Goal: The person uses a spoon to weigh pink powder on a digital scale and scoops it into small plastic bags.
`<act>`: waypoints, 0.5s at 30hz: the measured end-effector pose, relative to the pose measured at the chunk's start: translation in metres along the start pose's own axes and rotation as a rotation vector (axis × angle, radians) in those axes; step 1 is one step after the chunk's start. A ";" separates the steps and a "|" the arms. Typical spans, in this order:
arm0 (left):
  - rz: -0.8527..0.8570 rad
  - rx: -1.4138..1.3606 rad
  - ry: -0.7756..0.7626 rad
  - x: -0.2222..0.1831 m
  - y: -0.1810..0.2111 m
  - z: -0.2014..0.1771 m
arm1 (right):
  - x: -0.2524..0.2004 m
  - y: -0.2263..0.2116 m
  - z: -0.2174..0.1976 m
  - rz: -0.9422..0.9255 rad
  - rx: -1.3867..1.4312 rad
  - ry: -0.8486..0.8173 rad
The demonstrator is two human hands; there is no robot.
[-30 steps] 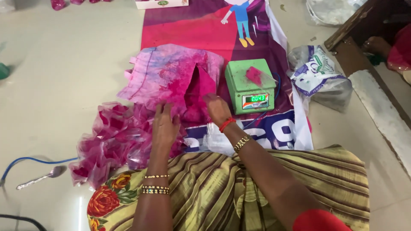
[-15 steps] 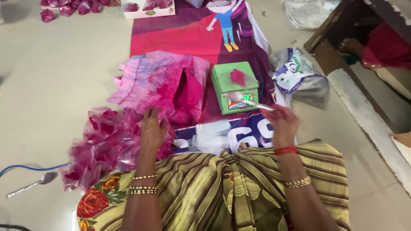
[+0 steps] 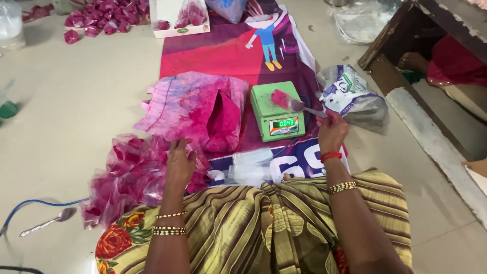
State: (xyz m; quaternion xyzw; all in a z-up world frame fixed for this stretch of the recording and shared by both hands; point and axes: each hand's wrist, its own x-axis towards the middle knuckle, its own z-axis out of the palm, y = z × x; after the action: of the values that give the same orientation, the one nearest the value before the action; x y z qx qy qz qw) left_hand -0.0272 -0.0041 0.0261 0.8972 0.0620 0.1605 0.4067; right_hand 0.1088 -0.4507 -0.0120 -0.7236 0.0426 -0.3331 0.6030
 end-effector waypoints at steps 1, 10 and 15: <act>-0.002 0.002 0.001 0.001 -0.002 0.000 | 0.003 0.004 0.003 0.001 0.001 -0.002; 0.045 0.032 0.004 0.007 -0.007 0.006 | 0.015 0.026 0.016 0.156 0.071 -0.027; 0.053 0.005 0.008 0.008 -0.007 0.007 | 0.013 0.024 0.016 0.156 0.052 -0.018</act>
State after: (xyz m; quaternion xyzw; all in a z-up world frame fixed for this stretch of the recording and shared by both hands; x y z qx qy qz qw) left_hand -0.0167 -0.0030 0.0185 0.8988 0.0403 0.1747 0.3999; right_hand 0.1351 -0.4493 -0.0287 -0.7051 0.0845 -0.2797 0.6461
